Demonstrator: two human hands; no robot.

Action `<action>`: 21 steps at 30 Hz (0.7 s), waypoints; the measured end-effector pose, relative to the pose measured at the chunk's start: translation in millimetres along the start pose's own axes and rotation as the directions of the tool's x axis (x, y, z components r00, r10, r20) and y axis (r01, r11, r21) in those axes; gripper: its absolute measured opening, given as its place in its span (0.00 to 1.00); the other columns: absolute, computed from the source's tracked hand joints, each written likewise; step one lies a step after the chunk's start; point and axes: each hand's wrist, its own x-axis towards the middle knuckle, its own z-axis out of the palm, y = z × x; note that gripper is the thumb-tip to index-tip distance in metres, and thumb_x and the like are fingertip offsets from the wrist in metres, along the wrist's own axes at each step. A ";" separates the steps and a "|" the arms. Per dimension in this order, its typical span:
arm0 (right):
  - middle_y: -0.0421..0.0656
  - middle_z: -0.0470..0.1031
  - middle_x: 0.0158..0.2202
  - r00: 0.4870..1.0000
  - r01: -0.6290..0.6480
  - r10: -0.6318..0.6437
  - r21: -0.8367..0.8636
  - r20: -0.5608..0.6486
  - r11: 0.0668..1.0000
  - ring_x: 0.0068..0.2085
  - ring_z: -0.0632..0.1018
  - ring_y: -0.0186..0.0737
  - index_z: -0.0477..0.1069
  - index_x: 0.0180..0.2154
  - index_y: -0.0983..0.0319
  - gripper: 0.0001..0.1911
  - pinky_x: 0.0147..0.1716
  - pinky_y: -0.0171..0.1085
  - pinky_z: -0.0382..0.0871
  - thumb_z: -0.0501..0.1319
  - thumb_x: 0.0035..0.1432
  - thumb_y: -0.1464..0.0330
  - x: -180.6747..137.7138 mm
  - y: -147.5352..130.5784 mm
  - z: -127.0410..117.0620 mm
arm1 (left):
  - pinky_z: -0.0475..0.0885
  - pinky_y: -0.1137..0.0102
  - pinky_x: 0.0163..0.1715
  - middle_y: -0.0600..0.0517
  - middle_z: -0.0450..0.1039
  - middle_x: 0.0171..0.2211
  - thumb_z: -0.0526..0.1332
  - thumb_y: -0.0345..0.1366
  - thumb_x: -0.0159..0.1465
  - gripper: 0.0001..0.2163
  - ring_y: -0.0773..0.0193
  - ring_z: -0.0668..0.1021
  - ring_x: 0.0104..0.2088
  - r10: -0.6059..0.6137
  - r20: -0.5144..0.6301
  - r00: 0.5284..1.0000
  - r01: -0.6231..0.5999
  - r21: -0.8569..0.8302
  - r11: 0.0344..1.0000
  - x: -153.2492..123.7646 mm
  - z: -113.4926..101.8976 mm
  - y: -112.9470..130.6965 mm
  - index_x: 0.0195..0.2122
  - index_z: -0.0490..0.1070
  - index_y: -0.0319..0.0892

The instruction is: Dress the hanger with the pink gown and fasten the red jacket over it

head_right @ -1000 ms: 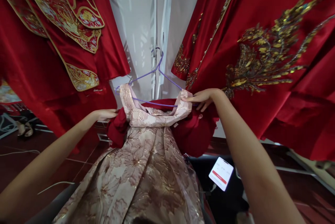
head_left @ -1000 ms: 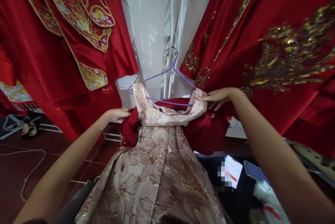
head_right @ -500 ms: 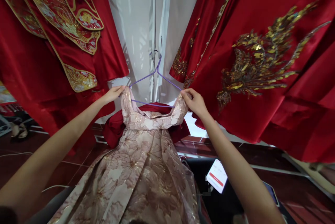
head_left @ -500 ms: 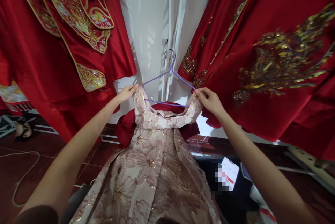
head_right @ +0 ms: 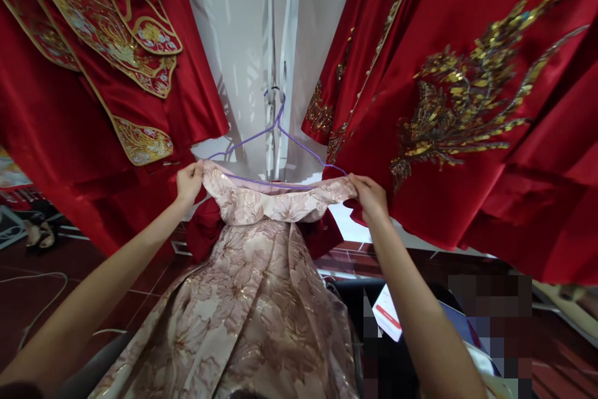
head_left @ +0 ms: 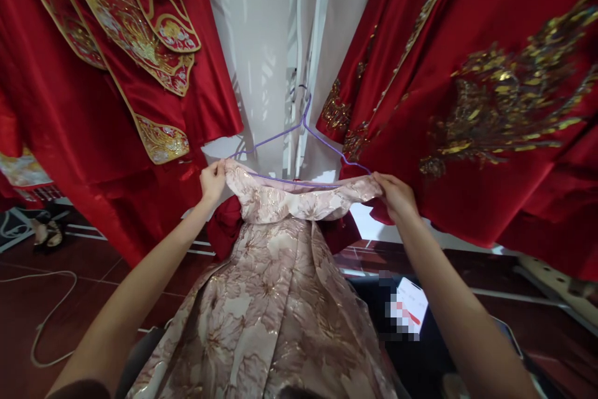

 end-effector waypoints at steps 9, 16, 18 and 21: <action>0.41 0.77 0.34 0.998 -0.053 0.054 -0.015 0.037 0.998 0.33 0.78 0.41 0.74 0.33 0.55 0.16 0.26 0.38 0.73 0.66 0.44 0.54 -66.7 26.6 -18.6 | 0.64 0.66 0.48 0.48 0.71 0.38 0.48 0.42 0.66 0.14 0.59 0.71 0.43 0.343 0.328 0.880 -0.388 0.083 0.918 -61.5 -4.2 45.8 0.33 0.70 0.43; 0.37 0.71 0.29 0.999 -0.032 0.034 0.109 -0.017 0.994 0.30 0.74 0.35 0.70 0.32 0.54 0.13 0.27 0.33 0.69 0.65 0.46 0.55 -72.7 3.1 -10.0 | 0.61 0.63 0.50 0.48 0.73 0.40 0.46 0.39 0.68 0.15 0.62 0.72 0.43 0.560 0.611 0.559 -0.590 -0.182 0.787 -49.9 54.3 103.4 0.32 0.69 0.41; 0.37 0.71 0.30 0.999 -0.013 0.019 0.122 -0.048 0.992 0.31 0.74 0.35 0.70 0.33 0.55 0.14 0.30 0.34 0.70 0.64 0.47 0.55 -71.8 1.5 -9.0 | 0.64 0.65 0.44 0.49 0.72 0.31 0.45 0.39 0.68 0.17 0.63 0.72 0.36 0.539 0.664 0.519 -0.593 -0.175 0.786 -53.8 63.6 102.5 0.29 0.68 0.41; 0.38 0.73 0.34 0.995 0.028 -0.015 0.124 -0.101 0.992 0.35 0.75 0.37 0.69 0.35 0.55 0.15 0.34 0.36 0.70 0.63 0.48 0.53 -70.3 0.9 -8.2 | 0.63 0.68 0.39 0.50 0.69 0.27 0.45 0.40 0.68 0.17 0.64 0.70 0.33 0.542 0.662 0.518 -0.622 -0.144 0.770 -58.1 61.9 96.0 0.27 0.66 0.41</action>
